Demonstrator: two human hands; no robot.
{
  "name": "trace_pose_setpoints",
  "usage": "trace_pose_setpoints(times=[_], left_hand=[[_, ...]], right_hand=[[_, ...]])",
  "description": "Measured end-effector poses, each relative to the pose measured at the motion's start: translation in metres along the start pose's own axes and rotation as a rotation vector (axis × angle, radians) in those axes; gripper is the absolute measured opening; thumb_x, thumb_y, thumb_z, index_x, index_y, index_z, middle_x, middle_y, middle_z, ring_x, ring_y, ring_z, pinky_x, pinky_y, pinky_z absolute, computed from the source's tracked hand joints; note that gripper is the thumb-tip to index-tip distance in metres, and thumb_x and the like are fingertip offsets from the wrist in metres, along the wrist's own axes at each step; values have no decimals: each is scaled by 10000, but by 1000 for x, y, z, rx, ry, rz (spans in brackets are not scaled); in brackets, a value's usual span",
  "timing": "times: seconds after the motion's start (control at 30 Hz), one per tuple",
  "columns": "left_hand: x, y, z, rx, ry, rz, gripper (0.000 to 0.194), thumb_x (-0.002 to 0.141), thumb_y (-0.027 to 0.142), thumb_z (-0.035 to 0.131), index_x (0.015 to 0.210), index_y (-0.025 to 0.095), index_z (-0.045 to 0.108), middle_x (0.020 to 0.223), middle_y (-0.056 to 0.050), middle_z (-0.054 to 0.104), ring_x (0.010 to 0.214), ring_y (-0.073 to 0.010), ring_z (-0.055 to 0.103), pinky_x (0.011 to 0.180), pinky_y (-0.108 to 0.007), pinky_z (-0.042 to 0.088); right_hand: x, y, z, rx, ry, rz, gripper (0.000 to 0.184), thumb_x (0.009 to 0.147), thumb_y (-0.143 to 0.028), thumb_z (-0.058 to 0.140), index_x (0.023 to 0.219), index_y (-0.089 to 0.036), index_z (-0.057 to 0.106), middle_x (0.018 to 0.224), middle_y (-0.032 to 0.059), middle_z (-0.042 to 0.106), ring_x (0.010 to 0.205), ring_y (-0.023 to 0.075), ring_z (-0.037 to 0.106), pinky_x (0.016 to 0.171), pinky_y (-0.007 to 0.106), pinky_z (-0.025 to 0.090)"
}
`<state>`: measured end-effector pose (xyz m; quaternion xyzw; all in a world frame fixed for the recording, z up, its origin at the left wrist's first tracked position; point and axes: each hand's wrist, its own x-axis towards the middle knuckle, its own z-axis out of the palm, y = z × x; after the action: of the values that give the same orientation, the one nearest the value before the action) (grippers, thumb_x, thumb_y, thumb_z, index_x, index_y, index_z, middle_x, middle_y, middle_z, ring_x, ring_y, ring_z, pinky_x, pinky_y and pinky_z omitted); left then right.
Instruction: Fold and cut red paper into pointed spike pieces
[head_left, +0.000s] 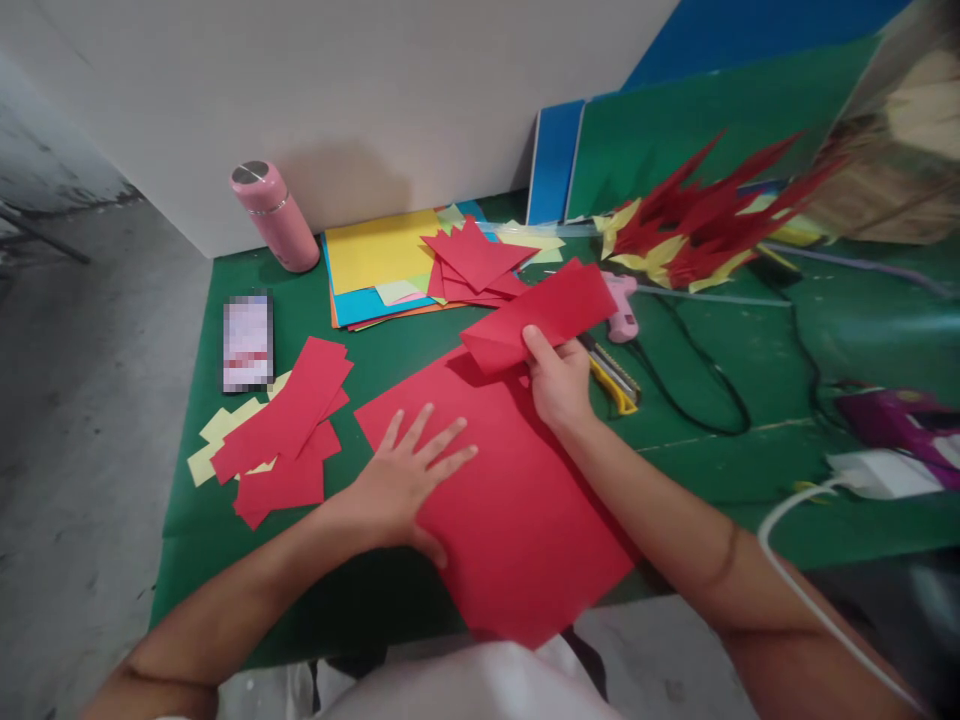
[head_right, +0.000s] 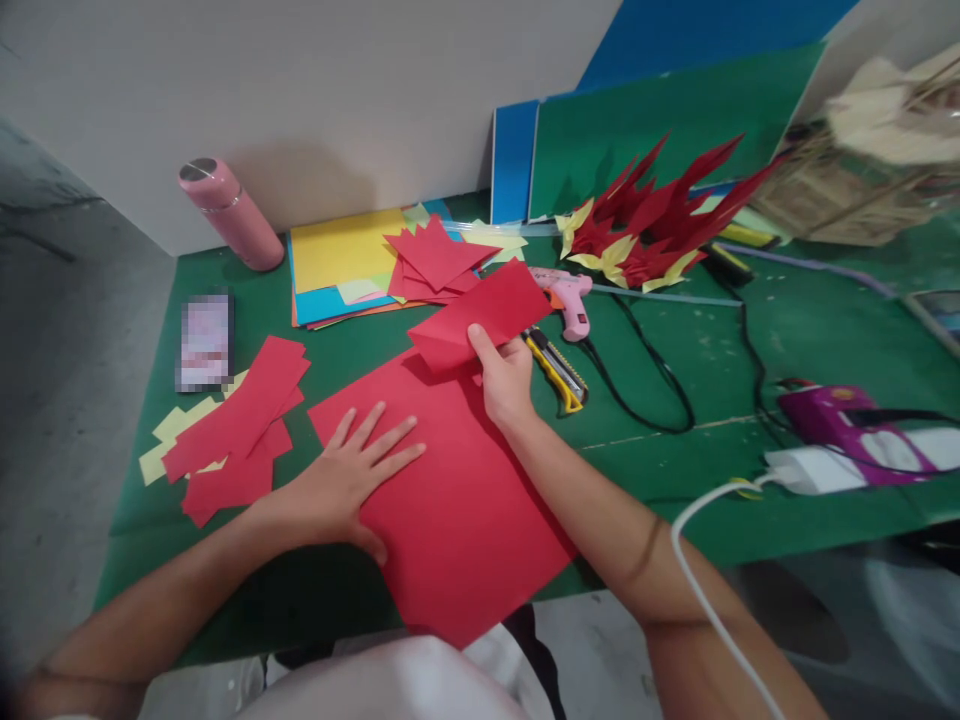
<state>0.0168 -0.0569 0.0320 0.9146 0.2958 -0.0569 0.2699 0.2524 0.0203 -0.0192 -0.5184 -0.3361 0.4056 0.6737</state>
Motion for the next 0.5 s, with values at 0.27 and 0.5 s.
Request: trace_pose_setpoints(times=[0.27, 0.5], left_hand=[[18, -9, 4, 0, 41, 79, 1124, 653, 802, 665, 1551, 232, 300, 1642, -133, 183, 1514, -442, 25, 1180, -674, 37], [17, 5, 5, 67, 101, 135, 953, 753, 736, 639, 1532, 271, 344, 1637, -106, 221, 1518, -417, 78, 1193, -653, 77]], right_hand=[[1, 2, 2, 97, 68, -44, 414, 679, -553, 787, 915, -240, 655, 1012, 41, 738, 1116, 228, 651, 1002, 398, 516], [27, -12, -22, 10, -190, 124, 352, 714, -535, 778, 890, -258, 653, 1090, 28, 739, 1117, 246, 662, 899, 409, 572]])
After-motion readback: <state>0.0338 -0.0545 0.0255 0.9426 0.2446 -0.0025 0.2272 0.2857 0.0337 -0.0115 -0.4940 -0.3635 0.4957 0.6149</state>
